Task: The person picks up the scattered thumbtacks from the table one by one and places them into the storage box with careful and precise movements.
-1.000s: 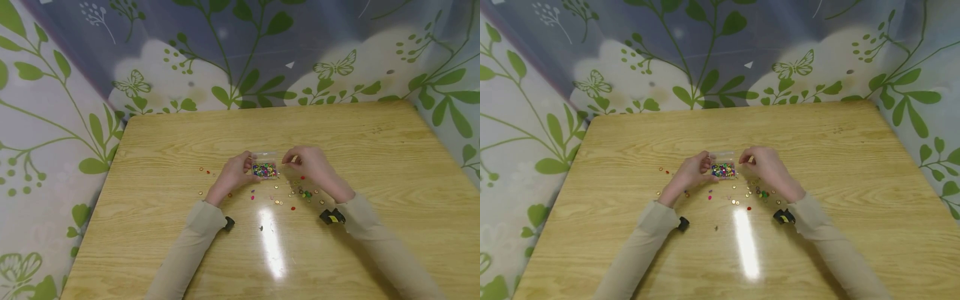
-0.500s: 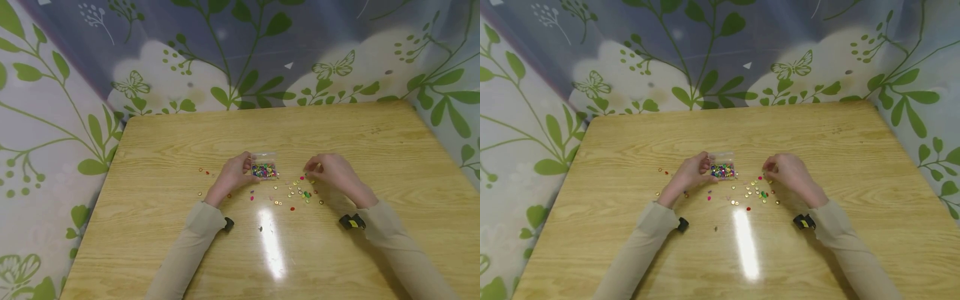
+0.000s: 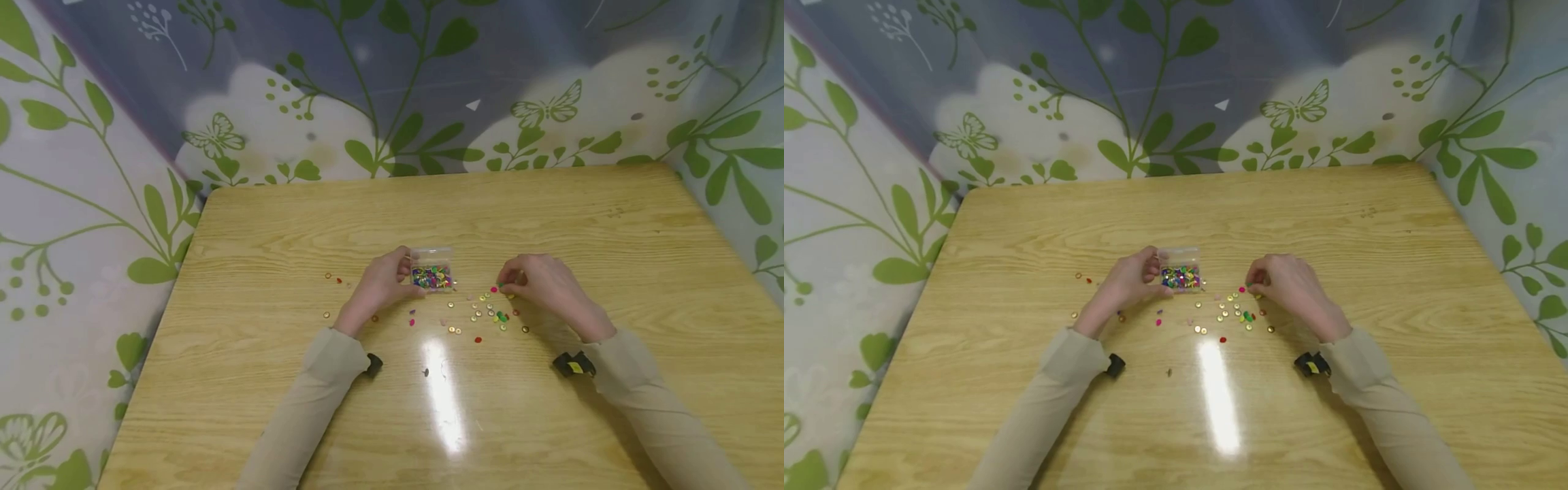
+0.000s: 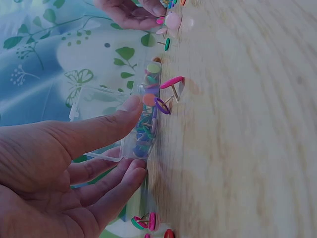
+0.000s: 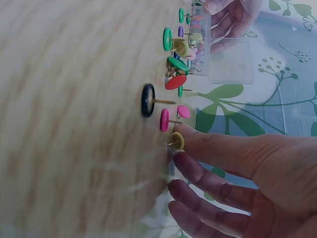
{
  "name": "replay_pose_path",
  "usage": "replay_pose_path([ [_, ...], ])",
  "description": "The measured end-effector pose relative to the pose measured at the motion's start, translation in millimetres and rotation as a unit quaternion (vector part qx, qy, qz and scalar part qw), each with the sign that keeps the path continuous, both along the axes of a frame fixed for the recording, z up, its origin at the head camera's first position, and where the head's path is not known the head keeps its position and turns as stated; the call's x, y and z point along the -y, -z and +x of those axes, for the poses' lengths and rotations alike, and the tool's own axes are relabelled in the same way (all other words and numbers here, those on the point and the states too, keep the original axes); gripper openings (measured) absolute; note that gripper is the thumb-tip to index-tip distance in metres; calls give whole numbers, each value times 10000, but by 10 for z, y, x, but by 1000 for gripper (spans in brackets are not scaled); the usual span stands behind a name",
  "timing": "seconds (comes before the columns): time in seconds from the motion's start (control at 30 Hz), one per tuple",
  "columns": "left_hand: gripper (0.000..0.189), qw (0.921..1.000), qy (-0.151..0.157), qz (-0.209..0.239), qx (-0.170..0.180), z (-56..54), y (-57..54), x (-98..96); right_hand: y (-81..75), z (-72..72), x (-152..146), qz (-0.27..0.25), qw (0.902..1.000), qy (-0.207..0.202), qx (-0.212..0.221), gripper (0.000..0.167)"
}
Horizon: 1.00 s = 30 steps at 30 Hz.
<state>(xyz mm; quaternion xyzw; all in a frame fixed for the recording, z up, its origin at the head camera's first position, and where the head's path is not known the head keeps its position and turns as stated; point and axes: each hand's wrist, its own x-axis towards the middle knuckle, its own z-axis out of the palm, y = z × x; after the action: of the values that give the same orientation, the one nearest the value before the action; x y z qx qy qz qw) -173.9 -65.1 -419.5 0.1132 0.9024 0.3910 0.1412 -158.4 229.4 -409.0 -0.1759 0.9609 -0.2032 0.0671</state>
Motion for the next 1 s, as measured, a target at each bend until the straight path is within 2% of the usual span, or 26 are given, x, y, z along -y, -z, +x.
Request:
replay_pose_path([
  [0.57,59,10000,-44,0,56,-8,-5,-4,-7,-12,8,-73,9997,98,-229,4],
  [0.83,59,10000,-46,8,59,-8,5,-3,-73,-37,179,-75,9990,36,-444,4],
  [1.0,59,10000,-15,1,60,-12,10,-3,-103,-53,327,-19,9993,-56,-369,6],
])
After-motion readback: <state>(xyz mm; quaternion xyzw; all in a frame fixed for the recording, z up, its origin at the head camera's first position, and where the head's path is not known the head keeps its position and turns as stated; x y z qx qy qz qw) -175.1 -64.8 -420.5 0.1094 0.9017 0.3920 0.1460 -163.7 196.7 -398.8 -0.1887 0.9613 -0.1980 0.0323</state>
